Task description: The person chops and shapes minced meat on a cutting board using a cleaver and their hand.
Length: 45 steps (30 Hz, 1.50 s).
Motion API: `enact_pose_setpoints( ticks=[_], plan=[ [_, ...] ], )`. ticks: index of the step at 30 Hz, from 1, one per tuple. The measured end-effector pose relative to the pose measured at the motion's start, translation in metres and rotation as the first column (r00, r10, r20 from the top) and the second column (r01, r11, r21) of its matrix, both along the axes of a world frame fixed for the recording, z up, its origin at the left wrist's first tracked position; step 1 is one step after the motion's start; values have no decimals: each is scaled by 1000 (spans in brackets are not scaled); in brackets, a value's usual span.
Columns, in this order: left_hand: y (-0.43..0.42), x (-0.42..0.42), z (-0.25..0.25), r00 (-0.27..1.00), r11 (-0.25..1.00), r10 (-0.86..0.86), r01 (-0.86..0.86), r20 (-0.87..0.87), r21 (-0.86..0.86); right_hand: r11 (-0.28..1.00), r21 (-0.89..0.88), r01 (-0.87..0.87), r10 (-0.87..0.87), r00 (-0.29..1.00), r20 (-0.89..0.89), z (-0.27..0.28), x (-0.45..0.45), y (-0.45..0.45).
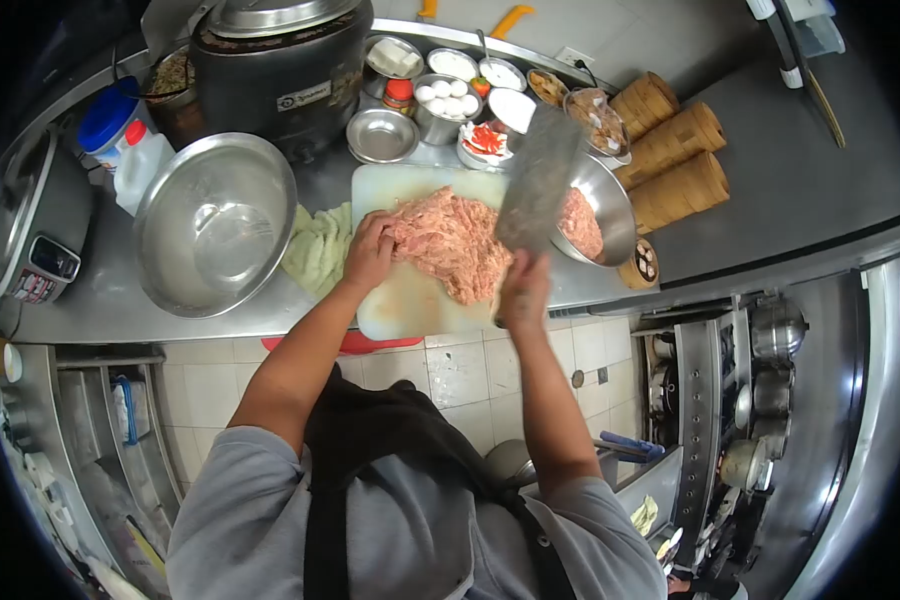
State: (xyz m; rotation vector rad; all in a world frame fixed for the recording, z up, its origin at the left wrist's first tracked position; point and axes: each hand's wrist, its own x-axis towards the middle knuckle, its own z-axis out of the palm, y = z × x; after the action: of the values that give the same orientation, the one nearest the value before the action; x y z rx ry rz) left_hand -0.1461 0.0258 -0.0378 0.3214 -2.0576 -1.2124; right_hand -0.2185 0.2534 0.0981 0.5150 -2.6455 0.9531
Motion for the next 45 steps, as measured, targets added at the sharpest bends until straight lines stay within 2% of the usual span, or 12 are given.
enact_pose_setpoints(
  ticks=[3, 5, 10, 14, 17, 21, 24, 27, 31, 38, 41, 45],
  plan=[
    [3, -2, -3, 1000, 1000, 6, -6, 0, -3, 883, 263, -390, 241, 855, 459, -56, -22, 38],
    [0, -1, 0, 1000, 1000, -2, 2, -4, -16, 941, 216, -261, 123, 858, 498, 31, 0, 26],
    [0, -2, 0, 1000, 1000, 7, -7, 21, -14, 995, 76, -62, 41, 967, 251, 64, 9, 6],
    [0, -4, -5, 1000, 1000, 3, -3, 12, -1, 915, 375, -153, 40, 955, 292, -31, -10, 11],
    [-3, -7, -3, 1000, 1000, 15, -15, -4, -9, 930, 107, -352, 307, 902, 303, -13, -22, 43],
    [0, -3, -1, 1000, 1000, 8, -8, 19, 3, 978, 165, -130, 72, 946, 317, 96, 11, 12],
    [2, -1, 1, 999, 1000, 8, -8, 40, 2, 997, -42, -65, 66, 997, 32, 53, 8, -16],
    [1, -5, -6, 1000, 1000, 5, -5, 11, -20, 915, 315, -252, 142, 933, 332, -16, -3, -5],
    [-3, -8, -1, 1000, 1000, -2, 2, -15, -10, 902, 114, -416, 355, 866, 352, 13, -3, 42],
    [3, 1, 6, 1000, 999, -13, 12, 27, 30, 956, -288, -60, 87, 993, 79, 66, 4, -16],
    [0, -3, -4, 999, 1000, 0, 0, 36, 1, 918, 339, -205, 73, 928, 365, -36, -14, 9],
    [0, -2, -13, 1000, 999, 9, -8, 24, -32, 915, 301, -270, 119, 891, 438, 36, -4, 32]
  ],
)
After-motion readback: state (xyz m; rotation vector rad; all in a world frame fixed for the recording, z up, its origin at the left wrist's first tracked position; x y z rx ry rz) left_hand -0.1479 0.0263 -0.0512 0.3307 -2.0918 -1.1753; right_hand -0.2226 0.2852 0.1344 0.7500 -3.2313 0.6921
